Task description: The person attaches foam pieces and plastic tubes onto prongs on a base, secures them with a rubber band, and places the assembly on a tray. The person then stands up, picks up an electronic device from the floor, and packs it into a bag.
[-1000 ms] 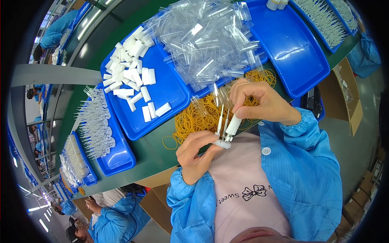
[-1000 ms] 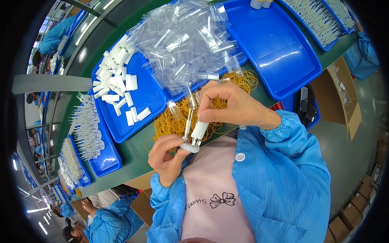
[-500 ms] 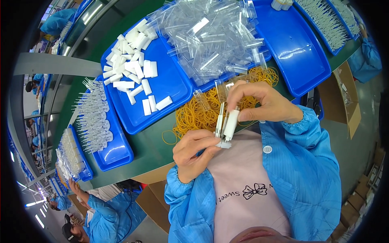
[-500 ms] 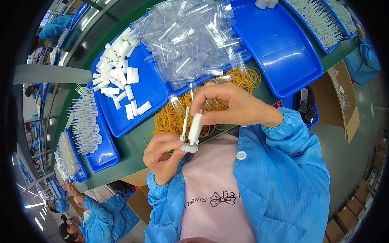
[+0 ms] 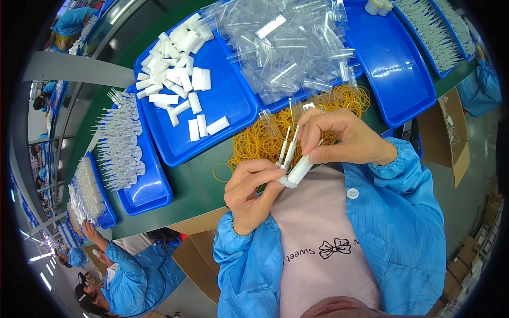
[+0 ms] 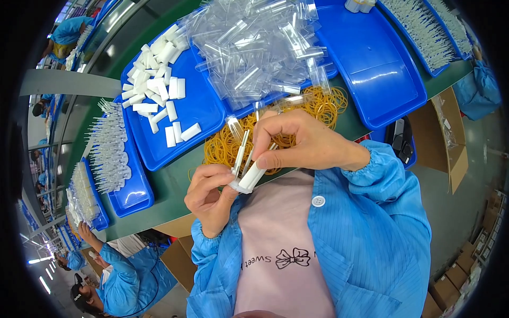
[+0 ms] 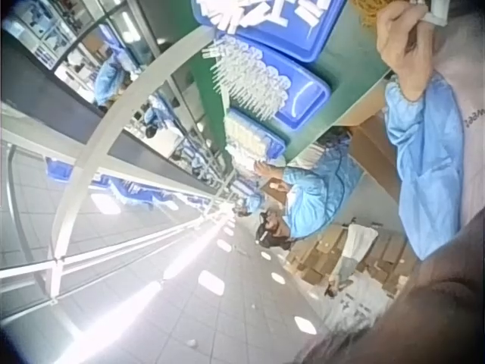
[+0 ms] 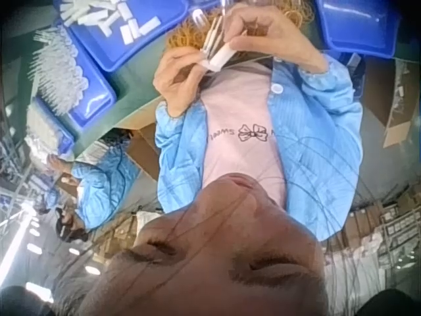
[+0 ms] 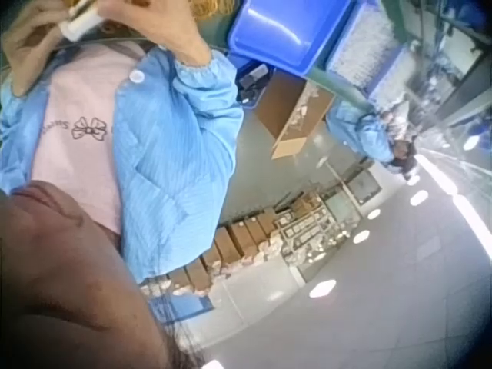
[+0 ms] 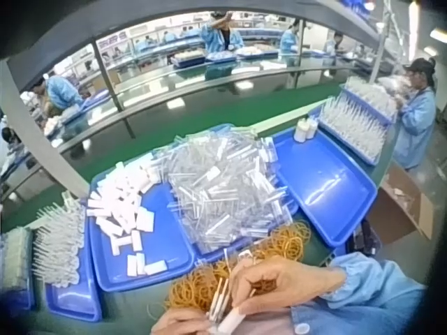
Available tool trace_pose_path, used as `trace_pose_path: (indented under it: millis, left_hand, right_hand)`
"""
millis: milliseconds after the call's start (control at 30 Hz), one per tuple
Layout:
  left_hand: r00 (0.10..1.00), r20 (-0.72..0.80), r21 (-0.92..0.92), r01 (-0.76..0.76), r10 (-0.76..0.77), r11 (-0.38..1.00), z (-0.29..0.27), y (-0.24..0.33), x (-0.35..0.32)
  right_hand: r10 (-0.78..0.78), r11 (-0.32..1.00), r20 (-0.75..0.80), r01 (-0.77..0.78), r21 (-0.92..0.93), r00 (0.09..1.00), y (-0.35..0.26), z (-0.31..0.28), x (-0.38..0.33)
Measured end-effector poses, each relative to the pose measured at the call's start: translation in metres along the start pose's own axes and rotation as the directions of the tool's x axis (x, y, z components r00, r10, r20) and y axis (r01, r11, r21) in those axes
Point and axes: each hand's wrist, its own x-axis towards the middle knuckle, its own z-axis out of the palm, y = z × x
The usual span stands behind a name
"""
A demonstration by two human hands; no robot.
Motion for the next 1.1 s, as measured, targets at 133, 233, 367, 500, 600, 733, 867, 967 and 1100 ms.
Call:
trace_pose_path:
  millis: [133,233,367,500,600,733,867,967,1100]
  left_hand:
    - [0.999,0.007,-0.003,0.038,-0.038,0.999,-0.011,-0.001,-0.001]
    - [0.961,-0.237,-0.086,0.125,-0.142,0.988,-0.029,-0.005,-0.008]
    - [0.799,-0.576,-0.279,0.007,-0.173,0.96,-0.052,-0.013,-0.009]
    - [0.773,-0.619,-0.28,-0.049,-0.141,0.959,-0.059,-0.009,-0.022]
    - [0.707,-0.698,-0.256,-0.095,-0.116,0.962,-0.056,-0.007,-0.025]
    - [0.678,-0.725,-0.227,-0.074,-0.118,0.971,-0.066,-0.009,-0.035]
    - [0.681,-0.723,-0.189,-0.035,-0.115,0.981,-0.072,-0.013,-0.042]
    - [0.767,-0.64,-0.104,-0.021,-0.051,0.994,-0.069,-0.01,-0.04]
    - [0.886,-0.461,0.113,0.009,0.045,0.994,-0.057,-0.001,-0.036]
  right_hand:
    - [-0.279,0.848,0.022,0.257,-0.464,0.96,-0.005,-0.001,0.012]
    - [-0.433,0.668,-0.022,0.305,-0.679,0.901,-0.029,0.006,0.026]
    - [-0.485,0.615,0.101,0.42,-0.667,0.869,-0.042,0.014,0.069]
    - [-0.292,0.593,0.298,0.416,-0.689,0.909,-0.008,0.039,0.131]
    - [0.043,0.437,0.319,0.27,-0.858,0.947,0.012,0.057,0.158]
    - [0.154,0.397,0.349,0.266,-0.879,0.924,0.034,0.064,0.167]
    - [0.0,0.564,0.362,0.298,-0.77,0.932,0.027,0.057,0.162]
    - [-0.152,0.677,0.164,0.224,-0.701,0.975,-0.004,0.046,0.157]
    - [-0.372,0.797,0.002,0.321,-0.511,0.928,-0.014,0.027,0.155]
